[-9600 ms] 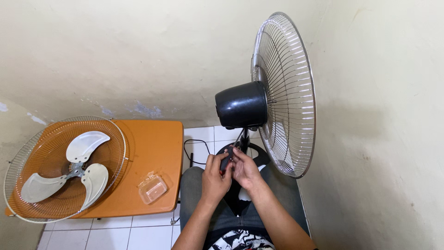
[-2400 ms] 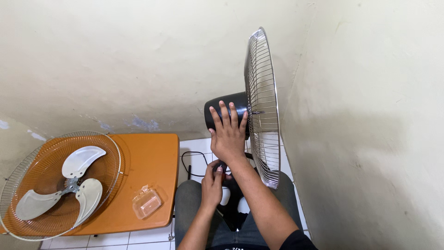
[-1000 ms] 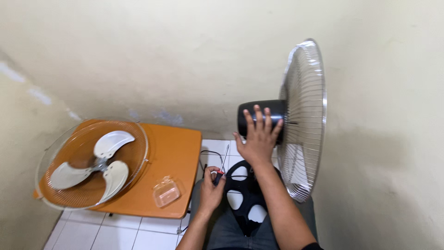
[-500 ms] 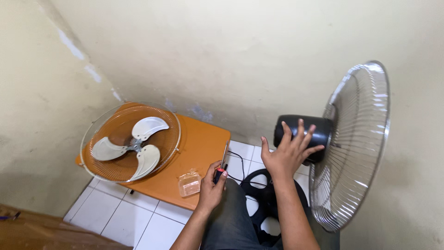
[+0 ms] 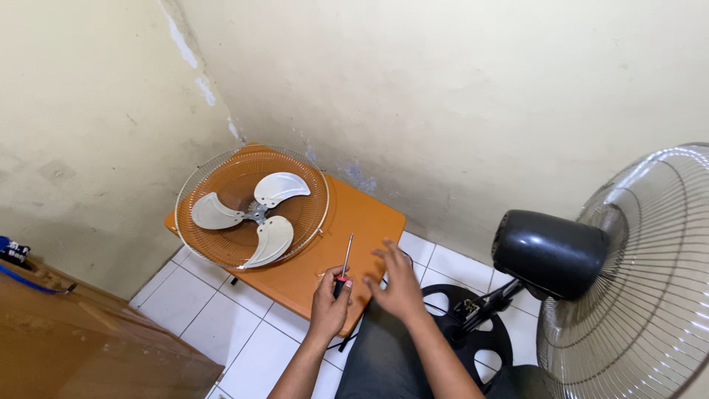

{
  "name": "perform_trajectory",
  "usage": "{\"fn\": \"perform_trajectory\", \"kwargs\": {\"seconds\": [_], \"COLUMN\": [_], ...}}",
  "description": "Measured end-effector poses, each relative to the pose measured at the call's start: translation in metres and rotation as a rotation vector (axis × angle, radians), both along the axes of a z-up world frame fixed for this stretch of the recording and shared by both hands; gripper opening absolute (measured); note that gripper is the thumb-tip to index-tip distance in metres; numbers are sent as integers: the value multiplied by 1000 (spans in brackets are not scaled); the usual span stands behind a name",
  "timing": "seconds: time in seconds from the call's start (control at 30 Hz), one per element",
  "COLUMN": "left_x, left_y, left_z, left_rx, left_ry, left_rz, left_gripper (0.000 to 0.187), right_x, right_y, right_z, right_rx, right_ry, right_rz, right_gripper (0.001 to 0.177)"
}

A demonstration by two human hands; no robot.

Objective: The person uses a screwdriver to tighten screws on the rear motor housing of a standing electric fan. The fan blades and front grille are removed and placed on a nearby table. The person repeatedly adjusts the screwdriver and repositions the fan to access the fasteners.

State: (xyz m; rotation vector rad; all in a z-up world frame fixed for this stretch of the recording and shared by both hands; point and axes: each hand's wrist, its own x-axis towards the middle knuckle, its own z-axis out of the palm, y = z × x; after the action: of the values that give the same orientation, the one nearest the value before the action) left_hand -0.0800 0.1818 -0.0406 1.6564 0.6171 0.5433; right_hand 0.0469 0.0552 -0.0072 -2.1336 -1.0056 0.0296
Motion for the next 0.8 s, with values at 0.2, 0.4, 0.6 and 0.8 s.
{"fn": "perform_trajectory", "kwargs": {"seconds": [0.2,0.4,0.6,0.8], "left_x": [-17,-24,-30,-35], "left_y": [19,30,44,51], "left_z": [-9,-23,-70,-120], "left_rx": [-164,-113,177,210], "left_ry": [32,186,198,292], "left_rz": [57,96,88,83], "left_gripper": [28,34,37,40], "right_x": [-28,-41,-53,-61], "right_y": [35,52,56,52], "right_z": [-40,-70,-90,-106], "right_rx": [-147,-256,-397,-443], "right_ry": [120,73,69,49], "right_rz": [193,285,301,334], "right_gripper": [66,67,64,66]}}
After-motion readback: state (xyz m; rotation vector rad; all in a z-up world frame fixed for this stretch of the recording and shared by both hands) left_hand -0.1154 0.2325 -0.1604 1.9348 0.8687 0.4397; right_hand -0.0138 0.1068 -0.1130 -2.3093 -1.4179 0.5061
